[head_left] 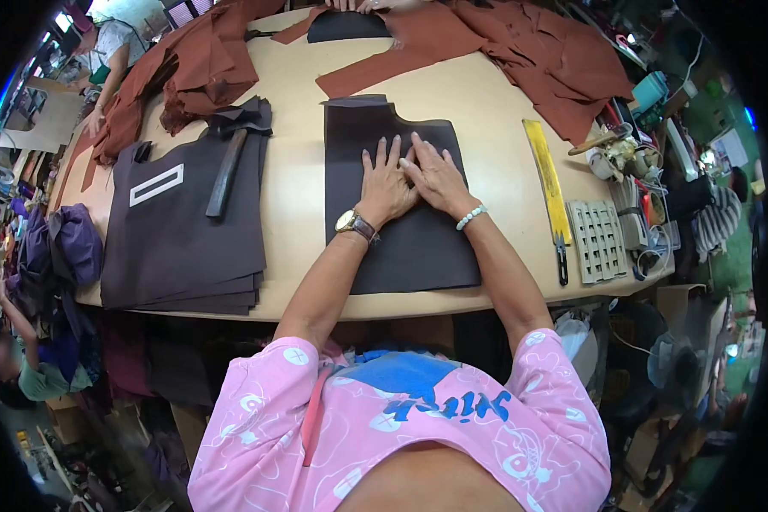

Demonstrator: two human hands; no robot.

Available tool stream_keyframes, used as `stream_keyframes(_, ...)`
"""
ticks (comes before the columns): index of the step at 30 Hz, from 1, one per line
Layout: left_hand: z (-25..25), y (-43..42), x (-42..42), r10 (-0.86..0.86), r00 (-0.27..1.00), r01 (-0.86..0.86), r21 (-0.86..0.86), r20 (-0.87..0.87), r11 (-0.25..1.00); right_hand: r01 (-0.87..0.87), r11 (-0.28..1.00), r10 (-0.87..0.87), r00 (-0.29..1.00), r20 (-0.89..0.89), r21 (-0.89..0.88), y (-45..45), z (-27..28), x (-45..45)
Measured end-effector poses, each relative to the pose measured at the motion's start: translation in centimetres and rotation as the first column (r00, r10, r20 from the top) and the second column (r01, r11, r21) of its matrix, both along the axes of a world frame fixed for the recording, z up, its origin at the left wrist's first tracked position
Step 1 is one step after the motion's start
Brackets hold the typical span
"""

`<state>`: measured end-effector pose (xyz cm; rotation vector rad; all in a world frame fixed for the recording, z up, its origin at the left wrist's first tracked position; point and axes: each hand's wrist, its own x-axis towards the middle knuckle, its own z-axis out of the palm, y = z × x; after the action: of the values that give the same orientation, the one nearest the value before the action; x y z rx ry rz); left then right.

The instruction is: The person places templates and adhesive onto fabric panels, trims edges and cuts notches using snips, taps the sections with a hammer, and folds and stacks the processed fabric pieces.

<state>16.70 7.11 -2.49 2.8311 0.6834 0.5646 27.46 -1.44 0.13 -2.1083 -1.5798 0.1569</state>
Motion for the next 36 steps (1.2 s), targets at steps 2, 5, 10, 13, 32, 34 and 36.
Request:
stream_keyframes(2,-0.1,0.0,0.0,0.010,1.000,-0.010,0.021,-0.020,1.000,0.024,0.999,-0.026,0.998,0.053,0.028,0.0,-0.9,1.3)
stream_keyframes(5,0.6,-0.4,-0.2,0.010,1.000,-0.010,0.007,-0.027,1.000,0.157,0.987,-0.149,0.970,0.191,-0.026,0.2,-1.2,3.6)
stream_keyframes(10,0.9,-0.5,-0.3,0.017,1.000,-0.018,-0.012,-0.026,1.000,0.245,0.968,-0.230,0.953,0.199,-0.051,0.3,-1.0,5.7)
stream_keyframes(13,0.9,-0.7,-0.5,0.006,1.000,-0.006,-0.029,-0.010,1.000,0.255,0.966,-0.243,0.950,0.196,-0.037,0.0,-1.4,5.3)
stream_keyframes(32,3.8,-5.3,-4.0,-0.090,0.996,0.092,0.103,-0.016,0.990,0.211,0.977,-0.210,0.976,0.056,-0.019,-3.3,-0.4,-1.8)
stream_keyframes(34,2.5,-5.7,-3.1,-0.112,0.994,0.110,0.074,0.018,0.991,0.195,0.981,-0.195,0.979,0.057,-0.001,-3.4,-0.5,-1.1)
stream_keyframes(36,0.9,-5.4,-2.7,-0.087,0.995,0.084,0.057,0.054,0.995,0.187,0.981,-0.190,0.978,0.083,0.050,-3.3,-1.1,-0.6)
